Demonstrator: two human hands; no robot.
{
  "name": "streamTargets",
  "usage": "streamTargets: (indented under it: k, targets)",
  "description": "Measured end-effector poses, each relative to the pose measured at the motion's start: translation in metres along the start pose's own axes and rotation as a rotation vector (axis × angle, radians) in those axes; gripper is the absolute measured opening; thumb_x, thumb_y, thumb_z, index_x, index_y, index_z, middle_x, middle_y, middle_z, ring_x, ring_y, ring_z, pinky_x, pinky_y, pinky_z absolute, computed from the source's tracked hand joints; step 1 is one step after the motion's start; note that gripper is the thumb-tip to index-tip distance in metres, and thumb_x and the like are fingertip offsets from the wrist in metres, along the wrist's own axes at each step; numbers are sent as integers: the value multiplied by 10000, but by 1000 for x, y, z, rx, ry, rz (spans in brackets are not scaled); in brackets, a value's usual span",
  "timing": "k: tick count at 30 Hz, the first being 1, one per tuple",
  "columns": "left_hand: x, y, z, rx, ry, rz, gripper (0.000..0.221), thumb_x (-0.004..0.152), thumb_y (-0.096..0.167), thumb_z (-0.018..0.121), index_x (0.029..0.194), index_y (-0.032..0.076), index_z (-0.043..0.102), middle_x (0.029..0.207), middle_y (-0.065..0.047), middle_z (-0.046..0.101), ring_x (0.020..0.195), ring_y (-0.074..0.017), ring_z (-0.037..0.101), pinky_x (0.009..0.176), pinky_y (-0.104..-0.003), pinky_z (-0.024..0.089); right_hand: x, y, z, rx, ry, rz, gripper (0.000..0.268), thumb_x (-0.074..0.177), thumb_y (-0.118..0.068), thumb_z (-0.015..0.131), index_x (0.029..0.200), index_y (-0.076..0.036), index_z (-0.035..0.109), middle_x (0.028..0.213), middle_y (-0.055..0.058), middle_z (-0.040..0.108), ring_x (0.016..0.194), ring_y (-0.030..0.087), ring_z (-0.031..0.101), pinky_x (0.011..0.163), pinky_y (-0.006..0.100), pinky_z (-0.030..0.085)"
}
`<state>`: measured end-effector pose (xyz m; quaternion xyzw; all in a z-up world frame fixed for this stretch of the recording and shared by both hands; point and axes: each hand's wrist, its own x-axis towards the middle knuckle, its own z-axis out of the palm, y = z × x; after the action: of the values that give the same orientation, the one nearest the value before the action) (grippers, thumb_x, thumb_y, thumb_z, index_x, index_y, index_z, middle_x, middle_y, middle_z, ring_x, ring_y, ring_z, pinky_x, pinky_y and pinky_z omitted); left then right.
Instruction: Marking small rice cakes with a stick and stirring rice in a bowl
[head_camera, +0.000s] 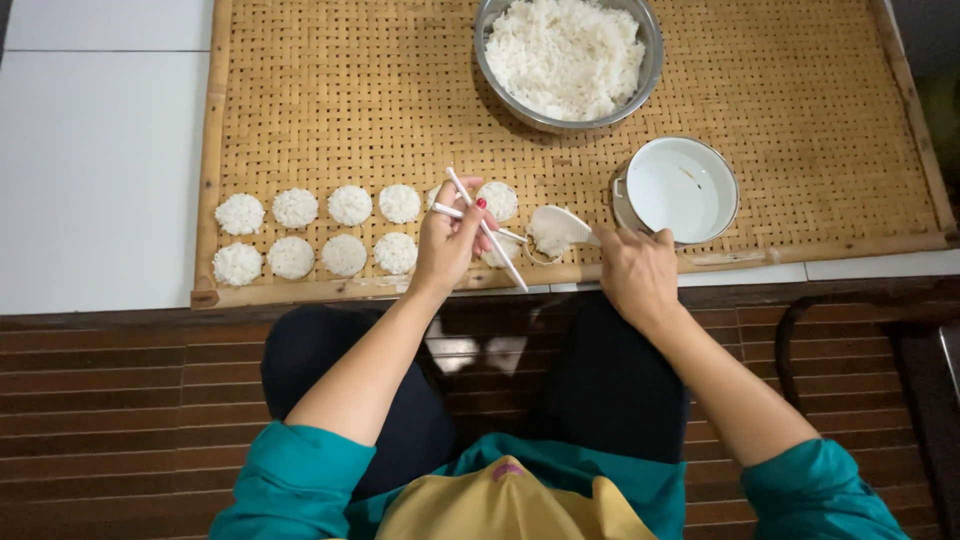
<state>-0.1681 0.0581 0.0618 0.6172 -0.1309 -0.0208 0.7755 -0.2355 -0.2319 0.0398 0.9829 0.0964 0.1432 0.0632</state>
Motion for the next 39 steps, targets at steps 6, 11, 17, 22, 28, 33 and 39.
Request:
streamTargets:
  k: [6,11,17,22,28,33,39]
  targets:
    - [2,3,9,79,-53,-4,316,1074,112,527,1370,3,498,804,-158,713,544,-133,662,451,-189,544,-3,-1,3,-83,191,-106,362,869,-134,599,1204,-193,722,887,5,745,791,204,712,761,363,405]
    - [1,9,13,100,-58,15,307,1065,86,524,1357,-8,506,788,-150,707,547,-128,652,468,-194,547,-6,1,-10,-87,241,-90,310,878,-140,584,1154,-204,709,865,-23,734,763,181,701,758,341,398]
    - [3,13,16,190,6,96,295,1069,82,507,1353,1,507,791,-152,705,561,-139,643,497,-213,552,-14,10,-9,-102,279,-75,287,846,-152,595,1101,-222,707,799,-37,715,755,171,694,760,332,399]
    - [6,-1,17,239,3,145,320,1066,21,494,1385,10,493,812,-167,695,594,-174,634,541,-244,566,-6,17,-25,43,232,43,171,838,-187,669,987,-219,746,738,-28,702,739,210,721,738,339,423]
    - [8,-5,23,235,-36,114,311,1053,16,515,1364,30,502,818,-159,703,616,-162,651,562,-237,572,62,43,-37,353,171,310,214,893,-242,708,1056,-141,802,771,160,726,773,478,707,669,546,537]
    - [11,-17,22,114,-108,80,360,1031,-56,519,1388,-16,495,860,-141,712,596,-163,655,472,-201,546,151,59,-13,347,249,181,427,764,96,596,1113,-23,813,785,115,696,482,152,515,401,245,390]
    - [10,-13,25,154,-175,58,362,1030,-20,524,1387,38,500,875,-140,720,604,-166,664,503,-231,578,197,55,29,296,95,227,304,797,-22,687,1058,-78,832,945,184,730,701,357,690,643,444,574]
